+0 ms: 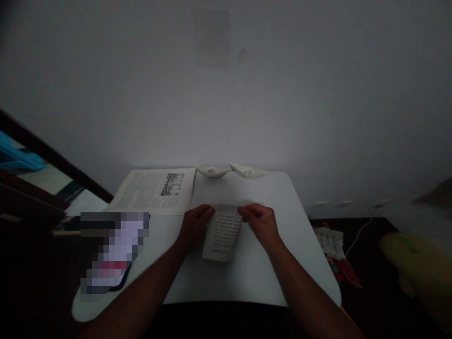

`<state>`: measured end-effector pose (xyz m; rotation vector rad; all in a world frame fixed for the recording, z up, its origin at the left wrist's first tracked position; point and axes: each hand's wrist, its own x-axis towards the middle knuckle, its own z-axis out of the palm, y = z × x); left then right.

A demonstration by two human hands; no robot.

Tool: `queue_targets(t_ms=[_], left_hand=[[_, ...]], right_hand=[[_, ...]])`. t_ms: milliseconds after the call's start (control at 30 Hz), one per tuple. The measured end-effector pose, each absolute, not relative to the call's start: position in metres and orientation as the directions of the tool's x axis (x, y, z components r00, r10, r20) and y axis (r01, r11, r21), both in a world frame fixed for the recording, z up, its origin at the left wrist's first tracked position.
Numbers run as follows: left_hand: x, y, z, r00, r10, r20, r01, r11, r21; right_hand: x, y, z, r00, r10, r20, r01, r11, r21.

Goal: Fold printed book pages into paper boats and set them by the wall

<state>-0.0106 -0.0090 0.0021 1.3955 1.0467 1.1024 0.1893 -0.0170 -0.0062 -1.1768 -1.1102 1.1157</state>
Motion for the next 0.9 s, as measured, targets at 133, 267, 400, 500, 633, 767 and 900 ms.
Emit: queue_targets(t_ms=[133, 267, 400, 500, 633, 767, 900], left_hand=[[-0.0101, -0.009, 0.0022, 0.197, 0.978, 0.072, 0.004, -0.074, 0.997], [-0.0087, -0.0084, 0.0004, 0.202, 0.979, 0.04, -0.027, -0.035, 0.999], [-0.0081, -0.0069, -0.0006, 0.212, 0.977, 0.009, -0.011, -0.007, 1.0], [-0.0077, -0.0058, 0.0001, 0.205, 0.979, 0.002, 0.012, -0.004, 1.0], [-0.0071, -0.0052, 0.0009, 0.158, 0.986, 0.046, 0.014, -0.049, 0.999], [-0.0084, -0.0048, -0.0003, 0.17, 0.984, 0.047, 0.001, -0.048, 0.999], [-0.0115, -0.0017, -0.0006, 0.202, 0.979, 0.034, 0.012, -0.038, 0.999]], right_hand=[[0.1891, -0.0169, -0.0079, 0.103, 0.993, 0.064, -0.104, 0.074, -0.992], [0.1909, -0.0164, -0.0103, 0.108, 0.992, 0.066, -0.117, 0.078, -0.99], [0.1914, -0.0162, -0.0118, 0.061, 0.997, 0.044, -0.15, 0.052, -0.987], [0.1889, -0.0169, -0.0109, 0.027, 0.999, 0.034, -0.132, 0.037, -0.991], [0.1844, -0.0185, -0.0091, 0.049, 0.998, 0.047, -0.079, 0.051, -0.996], [0.1837, -0.0188, -0.0097, 0.076, 0.997, 0.033, -0.05, 0.037, -0.998], [0.1866, -0.0185, -0.0112, 0.009, 1.0, 0.025, -0.047, 0.025, -0.999]])
